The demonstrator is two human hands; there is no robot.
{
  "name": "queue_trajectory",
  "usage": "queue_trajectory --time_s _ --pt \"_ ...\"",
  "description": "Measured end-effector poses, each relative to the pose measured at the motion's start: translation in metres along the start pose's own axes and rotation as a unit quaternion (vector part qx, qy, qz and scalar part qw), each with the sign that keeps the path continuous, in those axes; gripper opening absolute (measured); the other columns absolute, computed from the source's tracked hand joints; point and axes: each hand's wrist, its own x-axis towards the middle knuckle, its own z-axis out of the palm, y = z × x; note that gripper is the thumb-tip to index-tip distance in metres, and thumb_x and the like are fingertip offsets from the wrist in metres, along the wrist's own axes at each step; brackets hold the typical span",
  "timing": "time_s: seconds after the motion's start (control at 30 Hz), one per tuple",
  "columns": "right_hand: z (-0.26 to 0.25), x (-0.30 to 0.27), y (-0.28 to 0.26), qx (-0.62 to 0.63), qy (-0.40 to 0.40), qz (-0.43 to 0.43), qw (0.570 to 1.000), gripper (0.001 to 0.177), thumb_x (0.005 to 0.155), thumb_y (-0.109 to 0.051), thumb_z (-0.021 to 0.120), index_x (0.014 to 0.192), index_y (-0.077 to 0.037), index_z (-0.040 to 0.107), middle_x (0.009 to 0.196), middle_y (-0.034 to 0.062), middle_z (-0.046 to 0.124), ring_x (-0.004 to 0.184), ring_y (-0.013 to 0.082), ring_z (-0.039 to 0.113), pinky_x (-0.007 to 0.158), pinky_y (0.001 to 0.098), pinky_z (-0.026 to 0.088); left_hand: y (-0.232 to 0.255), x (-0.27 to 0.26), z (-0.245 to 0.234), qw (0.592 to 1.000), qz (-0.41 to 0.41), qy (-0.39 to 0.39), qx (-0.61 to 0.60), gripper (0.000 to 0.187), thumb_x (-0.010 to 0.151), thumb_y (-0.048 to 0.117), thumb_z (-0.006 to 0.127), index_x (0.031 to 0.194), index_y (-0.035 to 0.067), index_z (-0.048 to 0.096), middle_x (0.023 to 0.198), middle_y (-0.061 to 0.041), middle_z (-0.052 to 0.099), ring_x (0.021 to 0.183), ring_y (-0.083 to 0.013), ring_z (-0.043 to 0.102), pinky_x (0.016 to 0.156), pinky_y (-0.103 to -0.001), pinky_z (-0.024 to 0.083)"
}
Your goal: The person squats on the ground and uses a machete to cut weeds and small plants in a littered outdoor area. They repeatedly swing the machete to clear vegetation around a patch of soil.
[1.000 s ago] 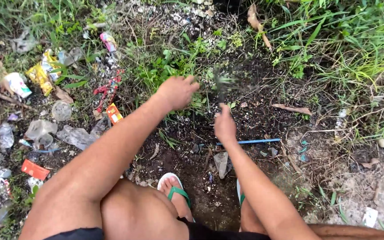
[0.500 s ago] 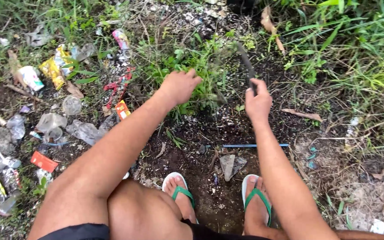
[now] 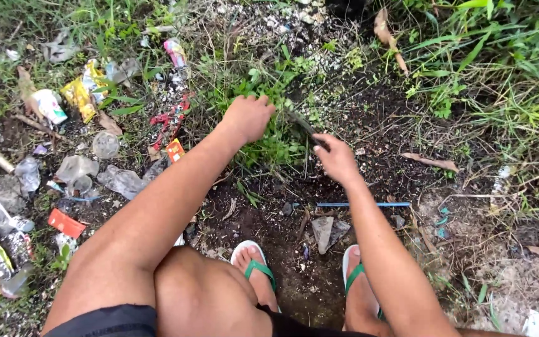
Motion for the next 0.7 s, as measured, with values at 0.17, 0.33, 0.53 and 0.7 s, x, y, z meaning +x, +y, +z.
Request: queue_trajectory --time_s 0.17,0.33,0.53,0.7 --pt "-0.061 -0.008 0.002 0.043 0.063 -0.066 0.995 0.033 0.100 -0.006 0.061 0.132 -0.012 0.069 0.111 0.0244 0.067 0.077 0.0262 0.065 0.066 0.0380 0.054 0.017 -0.002 -0.015 0.999 0.029 -0.011 -0.019 0.037 0.096 0.010 0.057 0.133 0.010 0.063 0.128 -0.018 0.064 0.115 -0.0358 0.067 0.102 -0.055 0.051" --pt "-0.063 -0.003 0.008 0.072 0.129 -0.067 0.987 0.036 0.101 -0.012 0.055 0.136 -0.011 0.063 0.074 0.0125 0.062 0.063 0.0188 0.054 0.059 0.0340 0.045 0.021 0.003 -0.021 0.999 0.039 -0.003 -0.028 0.039 0.095 0.004 0.058 0.132 0.011 0.065 0.126 -0.018 0.065 0.112 -0.0366 0.069 0.099 -0.055 0.053" --pt "-0.004 -0.029 -0.018 -0.072 -0.031 -0.030 0.996 0.039 0.105 -0.007 0.044 0.142 0.001 0.052 0.105 0.0322 0.069 0.088 0.0383 0.073 0.078 0.0474 0.061 -0.018 -0.001 -0.033 0.998 -0.025 0.010 -0.060 0.038 0.093 0.001 0.059 0.130 0.007 0.066 0.124 -0.019 0.067 0.105 -0.0390 0.072 0.098 -0.059 0.053" --pt "-0.067 -0.017 -0.062 -0.194 -0.070 -0.045 0.978 0.042 0.107 -0.018 0.046 0.146 -0.022 0.058 0.111 0.0229 0.072 0.101 0.0370 0.071 0.096 0.0553 0.053 -0.064 -0.005 -0.014 0.982 -0.082 0.015 -0.168 0.026 0.081 -0.002 0.066 0.105 -0.010 0.074 0.084 -0.028 0.071 0.069 -0.0406 0.072 0.067 -0.064 0.060"
